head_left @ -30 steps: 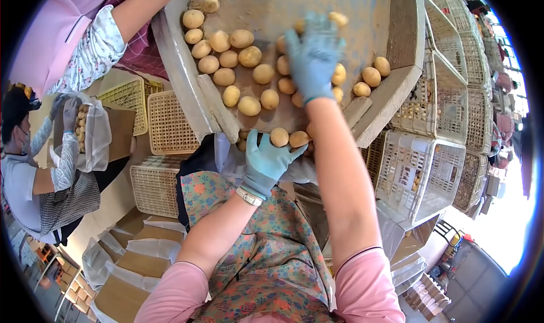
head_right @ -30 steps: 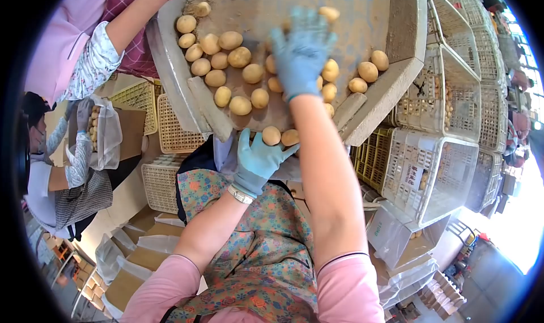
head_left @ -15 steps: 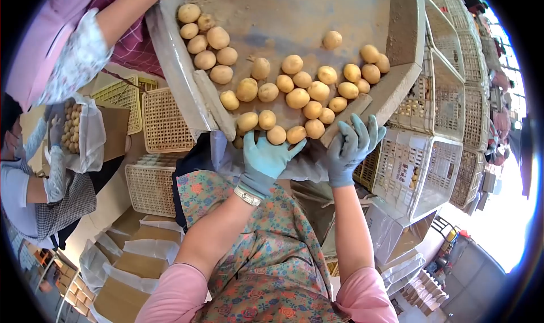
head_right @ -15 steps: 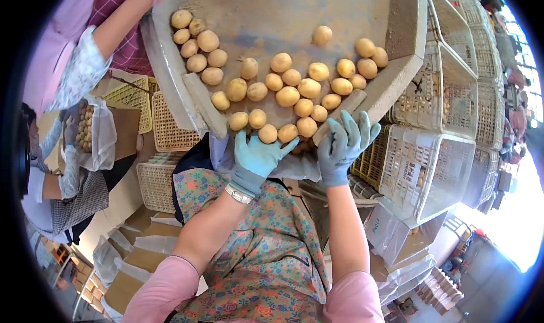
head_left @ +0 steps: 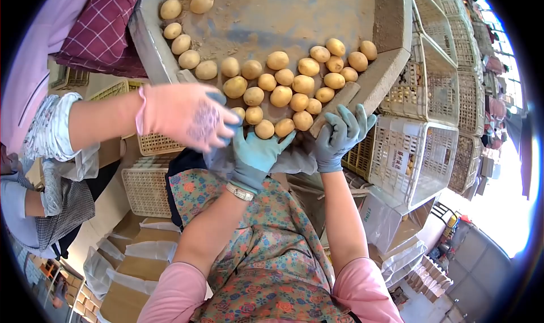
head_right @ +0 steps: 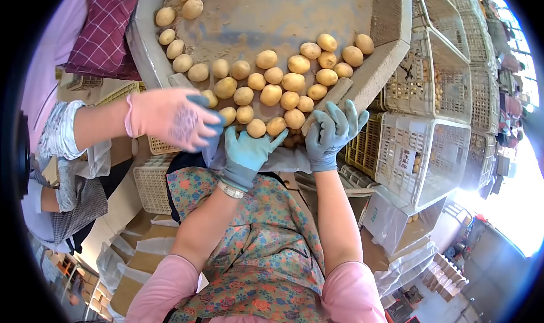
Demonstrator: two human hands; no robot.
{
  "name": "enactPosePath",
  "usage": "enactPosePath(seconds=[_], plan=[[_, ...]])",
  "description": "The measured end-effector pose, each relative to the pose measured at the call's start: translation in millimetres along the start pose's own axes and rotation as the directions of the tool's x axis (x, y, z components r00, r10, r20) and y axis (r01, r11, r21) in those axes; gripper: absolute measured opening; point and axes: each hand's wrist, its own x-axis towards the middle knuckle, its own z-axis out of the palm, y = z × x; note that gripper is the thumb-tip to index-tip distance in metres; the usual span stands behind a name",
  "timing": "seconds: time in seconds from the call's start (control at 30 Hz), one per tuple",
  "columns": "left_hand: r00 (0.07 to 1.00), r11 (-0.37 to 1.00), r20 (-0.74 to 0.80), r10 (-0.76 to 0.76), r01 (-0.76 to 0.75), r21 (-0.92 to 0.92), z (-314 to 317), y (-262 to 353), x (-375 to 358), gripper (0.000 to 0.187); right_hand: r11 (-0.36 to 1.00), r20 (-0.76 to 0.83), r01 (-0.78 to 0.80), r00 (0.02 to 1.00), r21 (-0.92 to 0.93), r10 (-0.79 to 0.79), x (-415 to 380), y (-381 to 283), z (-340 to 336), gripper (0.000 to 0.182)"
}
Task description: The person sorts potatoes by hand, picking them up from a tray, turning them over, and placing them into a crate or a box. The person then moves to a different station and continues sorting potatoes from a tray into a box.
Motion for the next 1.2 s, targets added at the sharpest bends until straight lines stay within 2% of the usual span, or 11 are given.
enactPosePath(seconds=[0.17,0.3,0.33,0.6,0.7,0.77,0.8,0.87,1.0,1.13,1.2], plan=[[0.999,0.999,-0.041,0.033,-0.032,0.032,-4.3,4.2,-0.5,0.065,1.000,-0.003,0.009,1.000,-0.007,-0.009,0.9,-1.5,-1.0,0.019],[0.989,0.992,-0.135,0.068,-0.052,0.115,-10.1,9.1,-0.7,0.072,1.000,0.022,-0.003,1.000,-0.013,0.004,3.2,-4.7,-3.9,0.018],[0.995,0.995,-0.089,0.055,-0.047,0.089,-15.3,11.3,0.5,0.077,1.000,0.018,-0.010,1.000,-0.001,0.010,3.9,-6.0,-4.8,0.019],[0.978,0.988,-0.186,0.094,-0.068,0.139,14.3,8.7,-8.7,0.074,0.999,0.024,-0.047,0.999,-0.023,0.048,4.5,-9.1,-4.0,0.022],[0.975,0.972,-0.183,0.130,-0.089,0.218,-16.8,11.7,0.9,0.068,0.999,0.010,-0.052,0.999,-0.018,0.052,3.4,-7.6,-2.9,0.023],[0.952,0.895,-0.117,0.283,-0.218,0.390,-31.6,13.1,9.0,0.065,0.999,-0.007,-0.043,0.999,-0.027,0.043,3.2,-7.7,-1.8,0.023],[0.952,0.894,-0.116,0.285,-0.220,0.390,-27.0,13.3,6.6,0.065,0.999,-0.007,-0.043,0.999,-0.024,0.042,3.4,-8.1,-1.5,0.023],[0.998,0.997,0.001,0.064,-0.064,0.043,-8.9,10.9,-2.0,0.067,0.999,-0.007,-0.047,0.999,-0.026,0.046,3.4,-8.6,-2.4,0.023],[0.997,0.995,0.076,-0.031,0.037,-0.088,7.1,3.2,-3.2,0.075,0.998,0.004,-0.053,0.999,-0.030,0.053,2.7,-8.3,-2.5,0.023],[0.997,0.999,0.078,-0.015,0.019,-0.049,4.0,0.5,-1.4,0.075,0.998,-0.001,-0.046,0.999,-0.035,0.046,3.8,-8.4,-1.9,0.022],[0.999,0.998,-0.033,0.001,-0.003,-0.062,9.9,-0.7,-2.7,0.075,0.998,-0.013,-0.041,0.999,-0.039,0.040,2.7,-7.4,-1.1,0.021]])
